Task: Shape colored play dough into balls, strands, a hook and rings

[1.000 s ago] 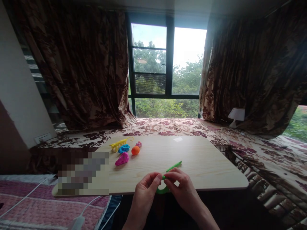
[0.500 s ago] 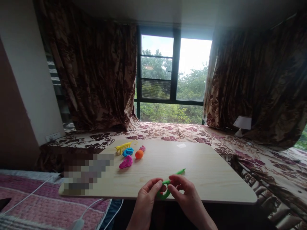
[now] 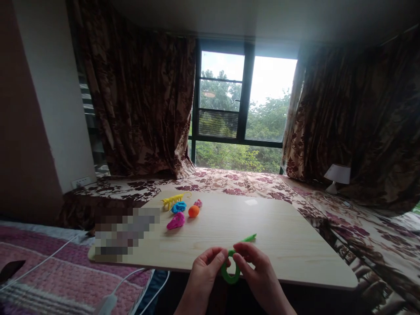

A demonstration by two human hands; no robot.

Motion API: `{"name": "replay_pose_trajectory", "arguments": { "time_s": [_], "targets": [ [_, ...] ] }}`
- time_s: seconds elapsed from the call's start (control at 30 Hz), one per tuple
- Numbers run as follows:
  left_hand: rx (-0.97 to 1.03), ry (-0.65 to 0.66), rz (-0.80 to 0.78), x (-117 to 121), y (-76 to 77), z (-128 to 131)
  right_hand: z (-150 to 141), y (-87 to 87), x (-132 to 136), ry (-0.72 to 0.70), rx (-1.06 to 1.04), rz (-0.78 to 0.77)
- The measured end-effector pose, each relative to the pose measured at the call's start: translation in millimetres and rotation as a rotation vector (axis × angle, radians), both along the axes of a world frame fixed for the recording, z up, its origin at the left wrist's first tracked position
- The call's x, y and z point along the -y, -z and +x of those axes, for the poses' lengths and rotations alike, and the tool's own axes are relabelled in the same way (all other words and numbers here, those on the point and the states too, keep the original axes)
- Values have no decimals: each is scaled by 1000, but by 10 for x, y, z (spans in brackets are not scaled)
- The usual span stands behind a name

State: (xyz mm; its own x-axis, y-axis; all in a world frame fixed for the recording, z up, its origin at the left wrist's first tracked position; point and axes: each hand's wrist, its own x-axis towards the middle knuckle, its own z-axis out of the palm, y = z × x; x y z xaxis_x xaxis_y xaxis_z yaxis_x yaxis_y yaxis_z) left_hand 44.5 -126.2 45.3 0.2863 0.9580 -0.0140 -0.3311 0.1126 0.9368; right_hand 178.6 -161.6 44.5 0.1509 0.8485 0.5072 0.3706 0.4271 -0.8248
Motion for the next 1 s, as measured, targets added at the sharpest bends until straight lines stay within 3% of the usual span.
{"name": "replay_pose_trajectory", "arguments": {
  "time_s": [0.33, 0.6, 0.77, 1.0],
  "targets": [
    [32, 180, -15, 77, -85, -18, -25, -72, 1, -81, 10, 70],
    [72, 105, -33, 58, -77, -3, -4, 19, -34, -106, -128, -44],
    [-176, 19, 245, 11, -33, -4, -14, -34, -56, -83, -99, -3],
    [-581, -262, 751, 47, -77, -24, -20, -99, -21, -48, -41, -37]
  ]
}}
